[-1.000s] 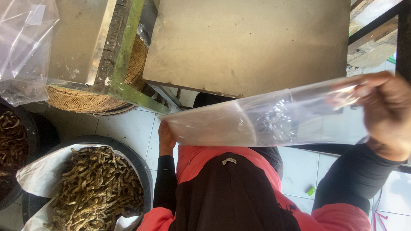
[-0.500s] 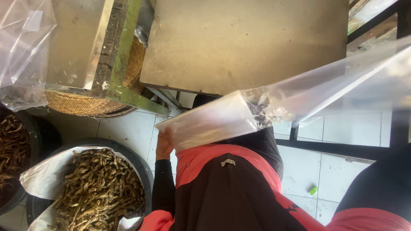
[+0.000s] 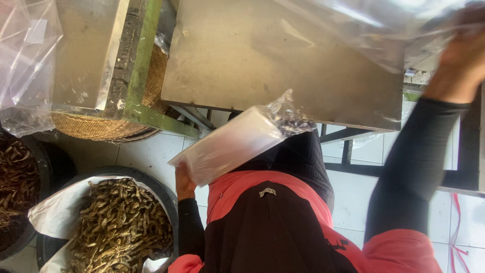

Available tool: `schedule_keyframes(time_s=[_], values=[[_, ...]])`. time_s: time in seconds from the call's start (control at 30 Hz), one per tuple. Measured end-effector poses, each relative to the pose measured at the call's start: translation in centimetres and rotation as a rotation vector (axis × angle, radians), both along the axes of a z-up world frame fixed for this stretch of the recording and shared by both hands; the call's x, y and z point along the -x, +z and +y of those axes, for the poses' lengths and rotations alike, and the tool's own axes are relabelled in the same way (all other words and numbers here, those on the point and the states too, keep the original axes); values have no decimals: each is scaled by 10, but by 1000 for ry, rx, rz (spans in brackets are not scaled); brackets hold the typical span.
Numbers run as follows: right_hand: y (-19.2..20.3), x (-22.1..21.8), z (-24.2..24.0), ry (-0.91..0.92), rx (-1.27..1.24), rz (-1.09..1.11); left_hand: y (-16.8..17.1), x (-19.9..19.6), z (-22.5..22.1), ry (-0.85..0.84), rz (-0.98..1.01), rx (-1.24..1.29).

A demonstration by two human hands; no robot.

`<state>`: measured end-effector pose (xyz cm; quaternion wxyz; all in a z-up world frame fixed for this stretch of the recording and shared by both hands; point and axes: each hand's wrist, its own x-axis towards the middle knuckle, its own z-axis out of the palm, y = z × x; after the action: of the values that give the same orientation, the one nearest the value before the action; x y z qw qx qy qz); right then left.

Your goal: The person opens a plastic bag containing clear packaging bags, removes one, and places it on a metal table. They then fold the bag into a smaller rectangular shape and use a yellow utility knife to trim the excess plastic from the folded edges.

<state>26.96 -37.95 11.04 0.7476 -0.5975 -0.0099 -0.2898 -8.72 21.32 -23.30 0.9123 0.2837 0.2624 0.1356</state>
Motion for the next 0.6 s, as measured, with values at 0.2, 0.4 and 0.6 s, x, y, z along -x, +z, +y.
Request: schedule_keyframes(time_s=[0.2,0.4,0.6], values=[[-99,-3,11,-17,-187,19,15,36,8,126,40,-173],[-147,10,33,32,-265,17,80,46,21,286,-10,-324],[-139,14,39,-10,-195,79,193,13,75,436,102,-320]])
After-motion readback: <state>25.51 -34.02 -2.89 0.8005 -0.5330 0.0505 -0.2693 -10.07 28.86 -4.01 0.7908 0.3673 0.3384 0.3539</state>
